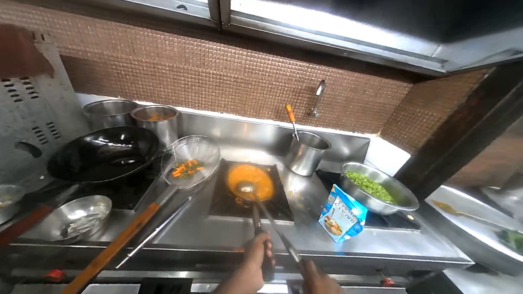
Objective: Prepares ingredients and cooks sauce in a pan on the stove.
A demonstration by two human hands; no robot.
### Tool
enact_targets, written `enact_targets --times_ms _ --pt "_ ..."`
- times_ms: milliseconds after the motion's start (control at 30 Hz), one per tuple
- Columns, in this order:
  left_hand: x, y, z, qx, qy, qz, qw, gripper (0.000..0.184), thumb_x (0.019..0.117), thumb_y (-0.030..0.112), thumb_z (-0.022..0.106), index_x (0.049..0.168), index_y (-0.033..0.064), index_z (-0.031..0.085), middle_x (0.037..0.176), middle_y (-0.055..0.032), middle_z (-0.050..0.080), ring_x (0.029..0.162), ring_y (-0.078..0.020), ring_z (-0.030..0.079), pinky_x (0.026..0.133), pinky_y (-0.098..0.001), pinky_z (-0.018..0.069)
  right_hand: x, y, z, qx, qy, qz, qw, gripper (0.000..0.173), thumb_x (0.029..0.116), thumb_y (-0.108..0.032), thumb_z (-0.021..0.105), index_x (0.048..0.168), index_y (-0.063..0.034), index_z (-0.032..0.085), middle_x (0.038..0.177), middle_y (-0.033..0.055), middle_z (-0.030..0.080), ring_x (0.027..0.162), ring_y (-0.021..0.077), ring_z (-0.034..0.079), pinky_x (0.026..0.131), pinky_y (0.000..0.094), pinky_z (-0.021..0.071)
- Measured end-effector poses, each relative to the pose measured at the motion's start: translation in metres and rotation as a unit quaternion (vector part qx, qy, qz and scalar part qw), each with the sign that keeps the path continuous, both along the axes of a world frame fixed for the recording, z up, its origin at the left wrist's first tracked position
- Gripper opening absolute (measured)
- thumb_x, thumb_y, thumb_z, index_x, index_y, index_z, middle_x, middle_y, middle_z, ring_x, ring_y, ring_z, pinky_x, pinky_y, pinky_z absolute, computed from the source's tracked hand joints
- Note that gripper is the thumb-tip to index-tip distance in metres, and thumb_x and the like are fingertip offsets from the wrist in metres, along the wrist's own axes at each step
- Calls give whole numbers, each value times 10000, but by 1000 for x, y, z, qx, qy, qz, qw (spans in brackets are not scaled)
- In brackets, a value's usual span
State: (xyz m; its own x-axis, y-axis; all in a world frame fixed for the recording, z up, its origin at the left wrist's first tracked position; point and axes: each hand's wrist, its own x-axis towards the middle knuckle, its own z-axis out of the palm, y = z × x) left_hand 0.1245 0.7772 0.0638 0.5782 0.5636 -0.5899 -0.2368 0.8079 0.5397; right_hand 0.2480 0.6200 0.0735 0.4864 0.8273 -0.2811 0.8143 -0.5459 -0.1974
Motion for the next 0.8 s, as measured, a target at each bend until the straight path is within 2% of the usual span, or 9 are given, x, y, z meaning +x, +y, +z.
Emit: enact_targets --times_ms 100,167,267,333,367,433,500,700,800 --pt "-6 -29 9 -1 15 8 1000 209 1077 201 527 913 72 537 636 -11 490 427 -97 459 385 -230 452 9 42 0 -36 -43 -31 998 469 1014 -292 503 1462 -166 450 1195 185 690 1002 412 712 812 615 570" --pt "-4 -22 8 9 14 14 1000 196 1076 202 525 939 64 548 648 -12 492 432 -99 464 389 -235 461 7 51 -2 -52 -36 -59 996 489 1011 -272 502 1482 -165 424 1223 178 685 1036 400 709 837 601 569" --pt "7 11 -10 29 15 13 999 185 1069 217 541 966 66 567 663 -11 493 436 -103 459 393 -247 463 -12 22 2 -47 -9 -71 996 546 1004 -278 530 1499 -98 386 1175 234 692 1012 444 707 834 627 559" --pt "10 17 -16 25 8 11 1000 205 1072 242 536 938 88 556 650 -1 480 431 -97 449 386 -242 454 -10 0 8 -16 51 -58 997 540 1000 -299 563 1481 -92 429 1131 240 701 985 440 708 832 630 552" --pt "8 13 -9 23 8 10 1000 220 1076 248 530 923 91 549 646 1 483 429 -97 448 386 -240 453 0 -4 9 16 113 -61 992 526 994 -316 589 1459 -104 465 1073 218 707 911 402 713 789 601 562" --pt "4 0 5 18 13 4 1000 214 1078 226 514 923 81 538 649 -5 482 428 -100 448 390 -240 457 22 -1 6 96 277 -101 951 494 978 -308 627 1424 -132 506 920 142 661 641 267 639 582 463 555" --pt "1 -3 5 16 12 5 1000 203 1078 211 512 933 71 539 644 -9 482 421 -97 449 386 -238 464 31 15 3 134 349 -134 918 476 986 -289 619 1428 -166 490 880 118 632 559 223 591 514 417 536" --pt "-9 -5 6 12 1 -8 1000 197 1084 223 504 952 77 524 637 -1 466 414 -88 441 376 -229 456 37 75 -3 86 245 -124 958 483 993 -327 602 1423 -150 471 974 152 650 644 267 648 600 464 564" --pt "-10 -2 6 18 10 -10 1000 191 1080 219 513 956 76 532 635 -3 465 409 -89 438 371 -234 460 23 80 3 21 152 -31 988 484 992 -313 584 1421 -123 465 1074 195 677 902 358 700 784 567 564"
